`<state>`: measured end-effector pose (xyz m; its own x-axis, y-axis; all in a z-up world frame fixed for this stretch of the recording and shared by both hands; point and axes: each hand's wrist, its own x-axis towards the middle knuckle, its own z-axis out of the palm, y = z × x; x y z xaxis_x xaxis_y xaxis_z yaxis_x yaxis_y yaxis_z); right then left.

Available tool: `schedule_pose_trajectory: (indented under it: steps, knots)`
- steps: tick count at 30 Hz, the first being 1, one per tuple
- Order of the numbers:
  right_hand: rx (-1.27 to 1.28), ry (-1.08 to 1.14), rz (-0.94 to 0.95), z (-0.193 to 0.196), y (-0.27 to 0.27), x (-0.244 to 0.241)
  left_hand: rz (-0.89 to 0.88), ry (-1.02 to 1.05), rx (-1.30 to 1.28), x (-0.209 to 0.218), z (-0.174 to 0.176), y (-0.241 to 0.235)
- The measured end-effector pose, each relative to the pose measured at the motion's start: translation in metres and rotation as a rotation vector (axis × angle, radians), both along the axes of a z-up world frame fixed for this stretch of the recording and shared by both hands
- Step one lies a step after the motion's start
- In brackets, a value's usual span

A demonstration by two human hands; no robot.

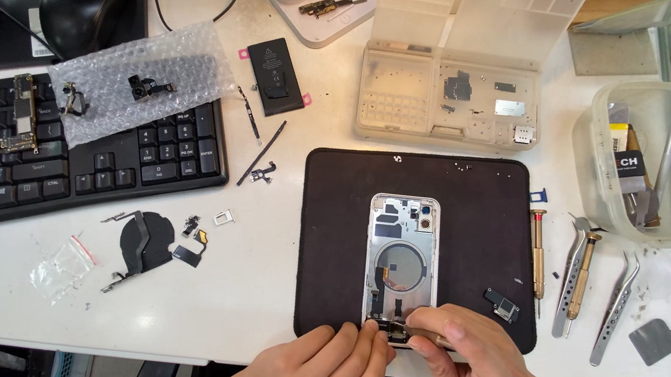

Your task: The person reassembles a disassembled smartphone on a workbench. They use a screwdriver and tweezers to install small components, connect ribbon cables, and secure parts inside the phone chassis.

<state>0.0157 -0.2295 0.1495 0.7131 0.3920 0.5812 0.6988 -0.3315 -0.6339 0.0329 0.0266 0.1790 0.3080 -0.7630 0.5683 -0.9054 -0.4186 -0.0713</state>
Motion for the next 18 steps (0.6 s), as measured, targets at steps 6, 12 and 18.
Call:
schedule_pose_trajectory:
  steps: [6, 12, 18]
  knots:
    - [-0.015, 0.007, -0.012, -0.0007, 0.0013, 0.0, -0.01, -0.029, 0.031, 0.0, -0.0035, 0.0012]
    - [-0.04, -0.007, -0.004, -0.0007, 0.0006, 0.001, -0.007, 0.014, 0.02, -0.0021, -0.0043, 0.0004]
    - [-0.077, -0.023, 0.014, 0.0076, 0.0039, 0.0048, -0.012, 0.023, 0.022, -0.001, -0.0002, 0.0004]
